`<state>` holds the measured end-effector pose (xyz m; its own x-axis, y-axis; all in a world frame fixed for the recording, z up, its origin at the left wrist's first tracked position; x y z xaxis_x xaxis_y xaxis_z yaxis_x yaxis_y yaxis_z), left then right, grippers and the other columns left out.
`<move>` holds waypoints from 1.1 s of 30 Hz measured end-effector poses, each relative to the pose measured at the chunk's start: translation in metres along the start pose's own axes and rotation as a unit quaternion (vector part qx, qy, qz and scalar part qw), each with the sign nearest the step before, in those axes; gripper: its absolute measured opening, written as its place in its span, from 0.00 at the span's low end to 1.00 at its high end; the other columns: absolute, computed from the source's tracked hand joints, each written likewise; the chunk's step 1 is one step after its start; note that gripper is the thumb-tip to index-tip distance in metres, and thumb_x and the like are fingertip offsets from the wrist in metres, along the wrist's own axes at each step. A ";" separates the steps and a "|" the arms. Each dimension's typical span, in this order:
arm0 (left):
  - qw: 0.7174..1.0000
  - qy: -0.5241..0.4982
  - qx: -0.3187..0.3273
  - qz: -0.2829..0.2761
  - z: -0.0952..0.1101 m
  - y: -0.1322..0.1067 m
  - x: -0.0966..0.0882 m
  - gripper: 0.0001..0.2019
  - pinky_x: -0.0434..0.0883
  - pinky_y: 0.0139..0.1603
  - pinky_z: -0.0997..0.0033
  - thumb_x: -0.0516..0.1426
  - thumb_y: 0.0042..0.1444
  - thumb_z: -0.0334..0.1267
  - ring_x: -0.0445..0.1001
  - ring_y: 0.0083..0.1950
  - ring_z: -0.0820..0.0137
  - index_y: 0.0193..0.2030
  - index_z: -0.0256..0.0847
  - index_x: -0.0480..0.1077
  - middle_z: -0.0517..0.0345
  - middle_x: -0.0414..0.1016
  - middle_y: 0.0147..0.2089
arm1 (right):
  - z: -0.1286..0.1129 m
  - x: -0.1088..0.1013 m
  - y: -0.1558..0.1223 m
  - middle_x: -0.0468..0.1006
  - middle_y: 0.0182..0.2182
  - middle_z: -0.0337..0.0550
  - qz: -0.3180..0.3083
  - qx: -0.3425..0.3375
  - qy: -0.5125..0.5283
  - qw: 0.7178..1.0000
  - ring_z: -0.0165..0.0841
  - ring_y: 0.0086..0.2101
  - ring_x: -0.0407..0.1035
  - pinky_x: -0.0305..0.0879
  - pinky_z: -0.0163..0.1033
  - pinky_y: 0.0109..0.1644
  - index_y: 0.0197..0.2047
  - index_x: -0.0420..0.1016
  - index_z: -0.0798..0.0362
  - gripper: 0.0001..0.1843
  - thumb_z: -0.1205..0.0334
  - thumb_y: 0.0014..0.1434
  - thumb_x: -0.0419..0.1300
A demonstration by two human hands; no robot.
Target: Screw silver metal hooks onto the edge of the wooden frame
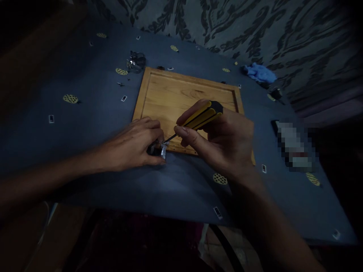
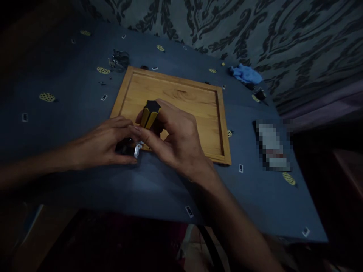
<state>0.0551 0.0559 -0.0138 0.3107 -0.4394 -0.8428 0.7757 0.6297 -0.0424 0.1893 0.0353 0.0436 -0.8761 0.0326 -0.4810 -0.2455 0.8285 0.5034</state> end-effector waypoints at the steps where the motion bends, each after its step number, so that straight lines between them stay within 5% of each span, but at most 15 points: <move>1: 1.000 0.000 -0.002 -0.001 0.000 0.000 0.000 0.18 0.67 0.55 0.58 0.66 0.56 0.48 0.70 0.54 0.58 0.48 0.40 0.75 0.52 0.74 0.50 | 0.000 0.000 0.000 0.77 0.29 0.37 -0.004 -0.002 0.004 1.000 0.34 0.28 0.73 0.75 0.41 0.31 0.35 0.77 0.45 0.09 0.52 0.60 0.70; 12: 1.000 0.003 -0.001 -0.006 0.002 0.001 0.000 0.17 0.67 0.55 0.58 0.65 0.57 0.48 0.70 0.54 0.58 0.46 0.39 0.74 0.52 0.74 0.49 | -0.007 0.001 0.003 0.76 0.30 0.36 -0.035 -0.034 0.028 0.998 0.31 0.27 0.73 0.73 0.39 0.29 0.36 0.77 0.46 0.04 0.60 0.62 0.69; 19: 1.000 0.002 -0.001 0.000 0.003 0.002 -0.002 0.15 0.67 0.53 0.61 0.67 0.55 0.46 0.71 0.51 0.60 0.43 0.39 0.74 0.55 0.73 0.46 | -0.008 -0.018 -0.002 0.75 0.28 0.33 0.097 0.021 0.011 0.995 0.26 0.24 0.70 0.68 0.35 0.26 0.35 0.76 0.48 0.05 0.65 0.62 0.68; 26: 1.000 -0.010 0.003 0.015 0.000 -0.001 0.000 0.17 0.67 0.56 0.60 0.67 0.55 0.46 0.71 0.55 0.60 0.46 0.40 0.73 0.55 0.73 0.50 | 0.002 -0.005 -0.001 0.74 0.28 0.36 0.042 0.029 -0.002 0.999 0.29 0.25 0.70 0.70 0.38 0.27 0.35 0.75 0.49 0.10 0.54 0.62 0.69; 33: 1.000 -0.007 0.002 0.009 -0.002 -0.001 0.002 0.19 0.68 0.59 0.56 0.67 0.56 0.48 0.71 0.57 0.58 0.49 0.41 0.74 0.52 0.74 0.53 | 0.004 -0.003 -0.002 0.74 0.29 0.37 0.018 0.017 -0.034 0.999 0.31 0.27 0.71 0.68 0.38 0.30 0.36 0.76 0.50 0.07 0.58 0.62 0.68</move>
<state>0.0543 0.0553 -0.0167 0.3317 -0.4375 -0.8358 0.7728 0.6341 -0.0252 0.1941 0.0361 0.0413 -0.8537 0.0993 -0.5112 -0.1992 0.8448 0.4966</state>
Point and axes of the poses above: each hand's wrist, its own y-axis towards the middle knuckle, its own x-axis out of the palm, z = x × y, the point moved 7 cm from there along y, towards the middle knuckle
